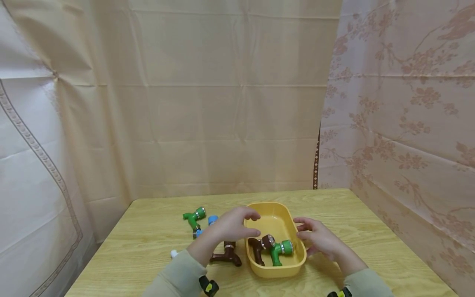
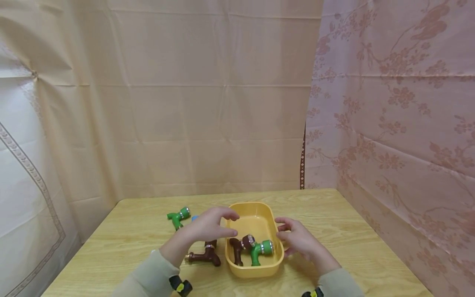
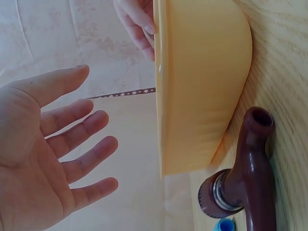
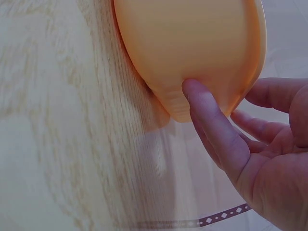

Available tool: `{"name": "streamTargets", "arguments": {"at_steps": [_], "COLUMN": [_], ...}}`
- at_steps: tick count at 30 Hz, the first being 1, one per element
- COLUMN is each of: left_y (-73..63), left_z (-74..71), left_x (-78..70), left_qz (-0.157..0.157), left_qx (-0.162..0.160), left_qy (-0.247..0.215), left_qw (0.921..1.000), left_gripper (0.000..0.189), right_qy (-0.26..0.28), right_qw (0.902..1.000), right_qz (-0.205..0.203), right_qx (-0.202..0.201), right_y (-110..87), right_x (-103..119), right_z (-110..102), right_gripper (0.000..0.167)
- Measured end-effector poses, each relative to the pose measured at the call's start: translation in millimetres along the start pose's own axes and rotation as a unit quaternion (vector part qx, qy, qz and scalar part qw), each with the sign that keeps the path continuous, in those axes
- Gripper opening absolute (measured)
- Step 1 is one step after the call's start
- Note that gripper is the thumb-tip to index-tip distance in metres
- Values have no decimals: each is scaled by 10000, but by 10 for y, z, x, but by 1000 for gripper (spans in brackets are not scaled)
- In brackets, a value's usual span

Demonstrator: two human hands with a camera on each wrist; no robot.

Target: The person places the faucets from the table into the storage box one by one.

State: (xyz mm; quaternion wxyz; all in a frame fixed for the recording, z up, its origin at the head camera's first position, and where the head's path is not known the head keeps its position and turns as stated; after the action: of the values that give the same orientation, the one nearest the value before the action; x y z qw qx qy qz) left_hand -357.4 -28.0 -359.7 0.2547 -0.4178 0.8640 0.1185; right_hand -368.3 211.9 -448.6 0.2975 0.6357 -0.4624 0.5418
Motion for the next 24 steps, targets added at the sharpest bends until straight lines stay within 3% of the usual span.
{"name": "streamTargets", "arguments": {"at_steps": [17, 24], "left_y": [-205, -278], "left_z": [-198, -272], "left_x": [222, 319], "left_qz": [312, 158], "left_qx": [-250, -335], "left_qy": [-137, -122], "left_qw": [9991, 9992], "left_gripper": [42, 45], "right_qy": [20, 16], "right_qw": [10000, 10000], "right_qz": [-82, -46], "right_qx": [42, 11], "right_y": [-11, 3], "right_x": [16, -7], "right_z": [12, 3], "right_gripper": [59, 59]}}
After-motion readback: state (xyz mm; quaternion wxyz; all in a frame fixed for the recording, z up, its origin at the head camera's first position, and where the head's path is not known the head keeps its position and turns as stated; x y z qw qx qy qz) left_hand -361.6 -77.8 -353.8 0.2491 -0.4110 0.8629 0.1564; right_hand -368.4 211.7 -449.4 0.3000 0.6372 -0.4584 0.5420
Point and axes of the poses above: each hand's wrist, its own y-axis towards the middle knuckle, its own z-axis out of the palm, x = y × z, the point moved 8 cm from there along y, towards the middle knuckle, and after that the axes turned 7 degrees about x, right-handed, at the moved point
